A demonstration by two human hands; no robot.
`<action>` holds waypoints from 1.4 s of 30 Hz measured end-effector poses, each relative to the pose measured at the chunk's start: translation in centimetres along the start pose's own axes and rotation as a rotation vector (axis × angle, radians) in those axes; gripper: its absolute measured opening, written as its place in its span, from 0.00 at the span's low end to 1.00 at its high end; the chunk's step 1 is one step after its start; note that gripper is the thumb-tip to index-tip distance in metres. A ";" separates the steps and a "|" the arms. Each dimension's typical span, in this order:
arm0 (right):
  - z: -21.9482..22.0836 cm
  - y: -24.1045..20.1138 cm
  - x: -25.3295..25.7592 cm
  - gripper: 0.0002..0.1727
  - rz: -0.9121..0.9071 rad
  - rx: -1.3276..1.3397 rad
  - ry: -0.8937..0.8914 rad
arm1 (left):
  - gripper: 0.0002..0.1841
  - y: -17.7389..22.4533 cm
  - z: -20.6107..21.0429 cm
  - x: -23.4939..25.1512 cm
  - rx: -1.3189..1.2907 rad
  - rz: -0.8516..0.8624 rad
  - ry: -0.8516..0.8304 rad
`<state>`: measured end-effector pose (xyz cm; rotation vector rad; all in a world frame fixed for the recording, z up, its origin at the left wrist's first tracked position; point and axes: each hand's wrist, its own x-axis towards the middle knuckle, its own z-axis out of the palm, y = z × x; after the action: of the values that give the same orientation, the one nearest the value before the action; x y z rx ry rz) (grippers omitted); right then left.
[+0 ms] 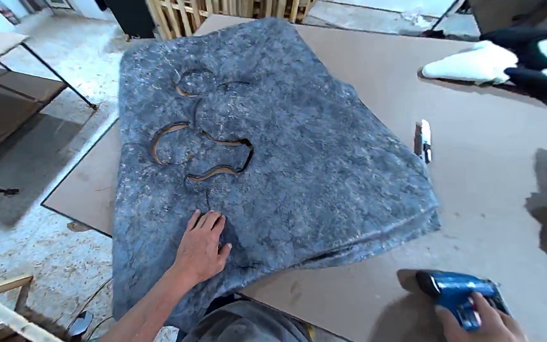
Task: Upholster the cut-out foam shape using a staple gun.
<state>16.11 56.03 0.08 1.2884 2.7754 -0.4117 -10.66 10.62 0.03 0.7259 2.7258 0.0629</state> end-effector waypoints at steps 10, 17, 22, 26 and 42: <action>-1.3 -2.3 -1.2 0.38 -0.138 -0.078 0.076 | 0.21 7.3 6.1 -6.9 -0.155 0.343 0.439; 4.4 -18.7 -5.8 0.19 -0.914 0.308 0.030 | 0.29 9.1 6.2 -6.4 -0.056 0.176 0.322; 8.6 -22.8 -3.7 0.21 -1.424 0.152 -0.131 | 0.25 9.3 5.7 -5.8 -0.097 0.083 0.323; 8.5 -23.3 -1.9 0.26 -1.516 -0.092 -0.088 | 0.27 8.0 7.0 -5.7 -0.116 0.134 0.445; 8.7 -24.8 -2.9 0.34 -1.330 -0.383 -0.041 | 0.30 12.7 7.7 -6.4 -0.279 -0.090 0.489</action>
<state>-1.31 36.32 -2.51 -0.7305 2.9929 0.0970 3.06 18.19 -3.83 0.5621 3.1038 0.6661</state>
